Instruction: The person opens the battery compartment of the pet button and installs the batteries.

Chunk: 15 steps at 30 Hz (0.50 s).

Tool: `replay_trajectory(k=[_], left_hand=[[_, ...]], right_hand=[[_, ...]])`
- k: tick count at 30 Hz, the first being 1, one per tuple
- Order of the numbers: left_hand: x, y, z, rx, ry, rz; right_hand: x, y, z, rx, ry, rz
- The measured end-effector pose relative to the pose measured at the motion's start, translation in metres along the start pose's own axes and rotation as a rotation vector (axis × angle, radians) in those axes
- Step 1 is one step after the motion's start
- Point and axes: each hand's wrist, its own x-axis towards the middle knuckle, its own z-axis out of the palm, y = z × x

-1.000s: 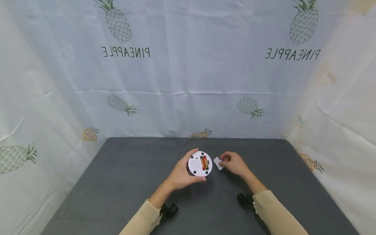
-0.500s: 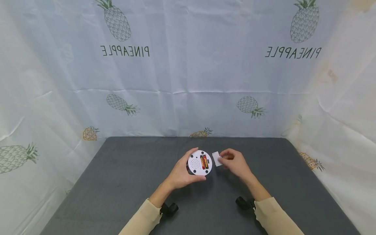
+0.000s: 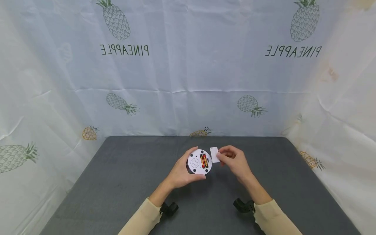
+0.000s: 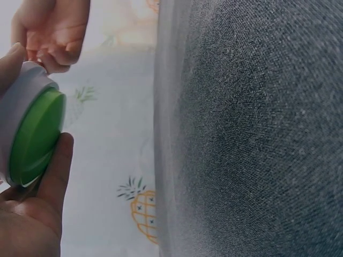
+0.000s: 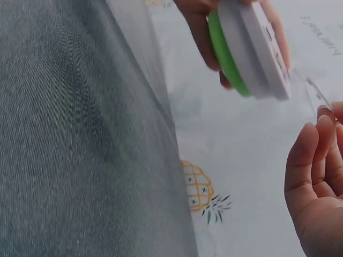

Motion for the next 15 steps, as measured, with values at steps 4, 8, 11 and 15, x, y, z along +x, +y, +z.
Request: replay_trajectory(k=[4,8,11,15], left_hand=[[0.000,0.000,0.000,-0.001,-0.002,0.003],[0.000,0.001,0.000,0.005,-0.004,0.003],[-0.001,0.001,0.000,0.015,-0.004,0.004],[-0.001,0.001,0.001,0.026,0.001,0.011]], right_hand=[[-0.003,-0.004,0.005,-0.010,-0.021,-0.017],[-0.005,-0.007,0.011,-0.036,-0.039,-0.029],[-0.006,-0.008,0.014,-0.045,-0.048,-0.037],[-0.006,-0.008,0.019,-0.047,-0.060,-0.036]])
